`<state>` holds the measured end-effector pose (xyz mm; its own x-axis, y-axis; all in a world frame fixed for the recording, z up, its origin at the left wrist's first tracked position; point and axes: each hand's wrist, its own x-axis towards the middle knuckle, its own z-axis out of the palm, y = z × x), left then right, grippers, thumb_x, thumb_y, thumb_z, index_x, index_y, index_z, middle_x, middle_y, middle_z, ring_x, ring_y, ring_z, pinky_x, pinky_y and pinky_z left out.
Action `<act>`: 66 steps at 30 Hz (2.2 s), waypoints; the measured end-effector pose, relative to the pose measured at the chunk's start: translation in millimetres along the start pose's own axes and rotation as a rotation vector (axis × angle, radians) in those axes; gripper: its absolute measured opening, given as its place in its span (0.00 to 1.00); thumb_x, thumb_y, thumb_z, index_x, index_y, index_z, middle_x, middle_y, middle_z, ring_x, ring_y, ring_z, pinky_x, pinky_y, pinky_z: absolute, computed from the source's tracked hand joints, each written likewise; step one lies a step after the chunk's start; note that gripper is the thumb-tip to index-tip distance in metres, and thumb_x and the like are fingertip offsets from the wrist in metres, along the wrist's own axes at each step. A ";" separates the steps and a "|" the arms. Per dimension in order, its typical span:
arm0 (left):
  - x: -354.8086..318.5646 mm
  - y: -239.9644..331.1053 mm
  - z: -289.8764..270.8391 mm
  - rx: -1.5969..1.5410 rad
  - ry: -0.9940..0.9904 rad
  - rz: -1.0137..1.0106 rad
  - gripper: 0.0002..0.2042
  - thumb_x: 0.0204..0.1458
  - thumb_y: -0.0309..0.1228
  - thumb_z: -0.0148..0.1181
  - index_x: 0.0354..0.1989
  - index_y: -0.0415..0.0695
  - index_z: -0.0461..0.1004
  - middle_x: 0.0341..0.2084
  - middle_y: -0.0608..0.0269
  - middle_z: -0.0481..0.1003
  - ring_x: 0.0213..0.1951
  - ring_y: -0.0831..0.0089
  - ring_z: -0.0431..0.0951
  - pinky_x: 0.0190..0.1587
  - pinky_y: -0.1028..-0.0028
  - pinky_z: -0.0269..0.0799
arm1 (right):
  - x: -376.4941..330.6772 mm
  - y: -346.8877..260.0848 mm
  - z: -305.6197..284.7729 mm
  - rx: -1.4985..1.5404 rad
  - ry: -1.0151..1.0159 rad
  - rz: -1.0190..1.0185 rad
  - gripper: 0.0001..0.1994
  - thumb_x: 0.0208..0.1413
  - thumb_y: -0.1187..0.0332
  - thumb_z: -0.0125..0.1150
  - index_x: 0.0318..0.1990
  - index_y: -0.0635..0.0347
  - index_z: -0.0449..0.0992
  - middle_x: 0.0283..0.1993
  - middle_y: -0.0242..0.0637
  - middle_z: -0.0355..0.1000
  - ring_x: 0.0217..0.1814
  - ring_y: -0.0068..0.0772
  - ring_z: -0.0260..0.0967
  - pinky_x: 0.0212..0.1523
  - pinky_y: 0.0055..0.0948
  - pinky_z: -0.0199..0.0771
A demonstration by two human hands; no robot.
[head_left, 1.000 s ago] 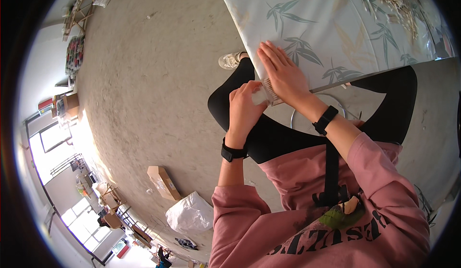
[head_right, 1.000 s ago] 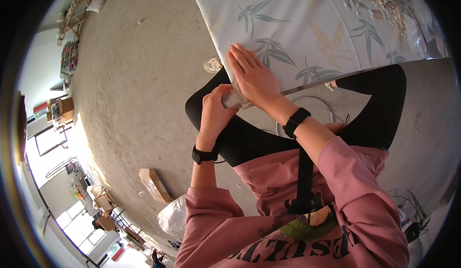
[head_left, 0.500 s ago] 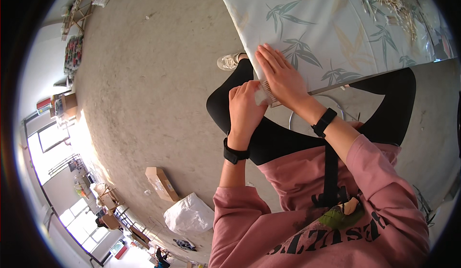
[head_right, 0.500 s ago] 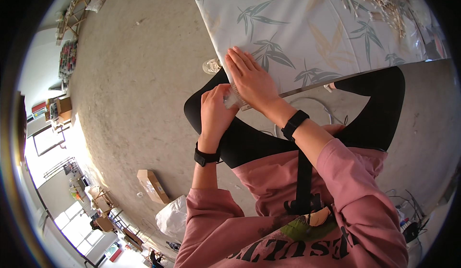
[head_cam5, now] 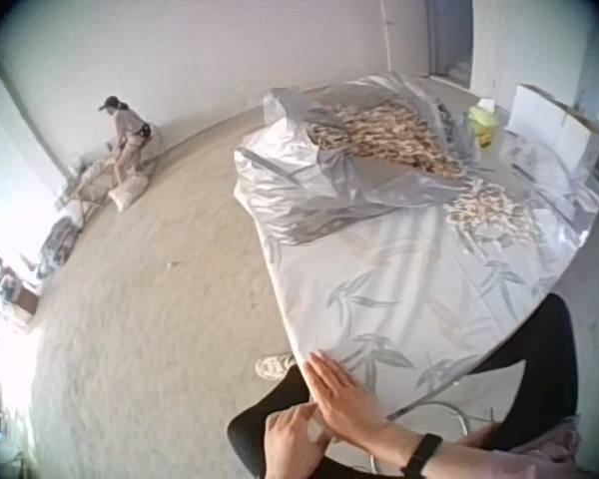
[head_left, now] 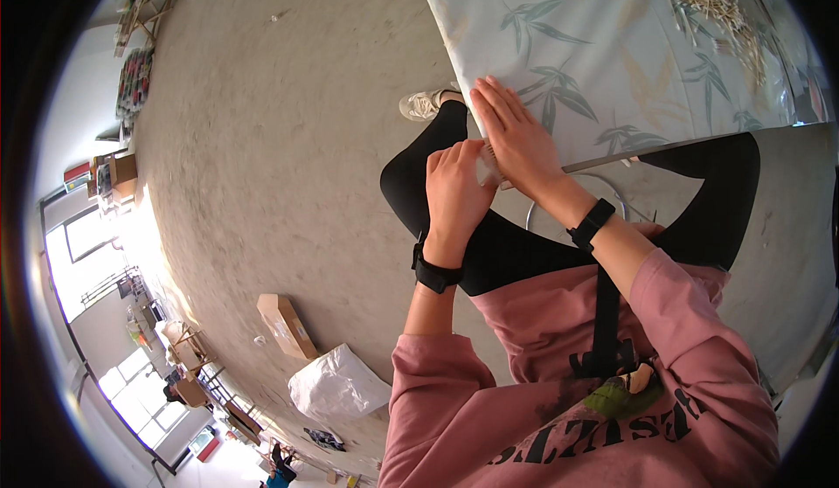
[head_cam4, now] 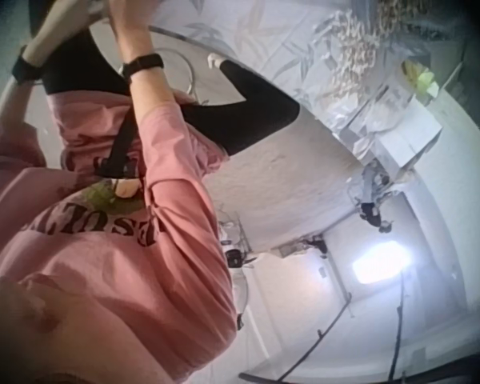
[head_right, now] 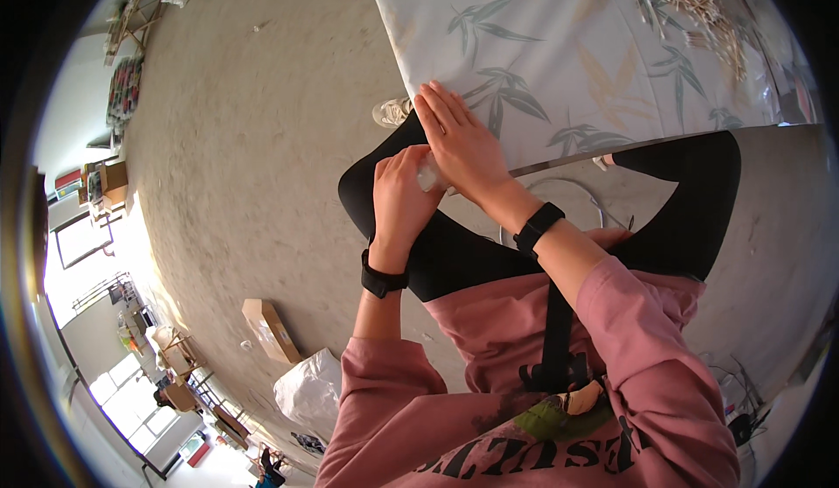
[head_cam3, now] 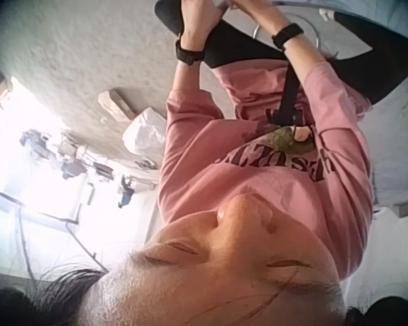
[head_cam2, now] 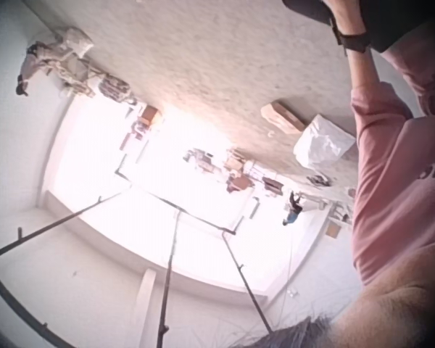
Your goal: Gathering cotton swabs from a pile and placing them into a small plastic bag, then organizing them.
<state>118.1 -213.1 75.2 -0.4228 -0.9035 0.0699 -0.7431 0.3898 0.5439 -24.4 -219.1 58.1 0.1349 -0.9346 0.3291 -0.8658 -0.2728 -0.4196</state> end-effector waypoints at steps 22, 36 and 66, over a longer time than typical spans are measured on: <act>-9.5 1.3 -22.1 -0.154 -0.218 -0.042 0.35 0.36 0.27 0.70 0.60 0.43 0.69 0.47 0.54 0.77 0.52 0.55 0.74 0.59 0.63 0.64 | 1.4 -4.5 -2.5 -0.023 -0.010 0.024 0.23 0.59 0.72 0.50 0.63 0.68 0.63 0.68 0.47 0.60 0.74 0.42 0.54 0.72 0.40 0.56; 5.0 3.2 -31.8 0.053 -0.210 0.112 0.33 0.32 0.29 0.76 0.55 0.43 0.73 0.46 0.59 0.76 0.52 0.61 0.74 0.59 0.63 0.63 | 0.9 -2.3 0.9 0.003 0.045 0.024 0.24 0.54 0.74 0.54 0.60 0.68 0.66 0.67 0.46 0.62 0.72 0.42 0.56 0.71 0.40 0.58; 3.0 1.6 -22.7 -0.074 -0.113 -0.032 0.28 0.28 0.39 0.81 0.41 0.42 0.78 0.30 0.59 0.80 0.38 0.59 0.79 0.44 0.66 0.73 | -0.3 -8.3 2.0 0.048 -0.005 0.057 0.25 0.56 0.72 0.53 0.62 0.67 0.63 0.69 0.45 0.59 0.74 0.42 0.53 0.73 0.39 0.56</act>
<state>127.4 -219.2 95.2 -0.4586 -0.8877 -0.0409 -0.7184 0.3432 0.6051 -16.2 -217.1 59.7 0.0890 -0.9501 0.2991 -0.8480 -0.2298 -0.4776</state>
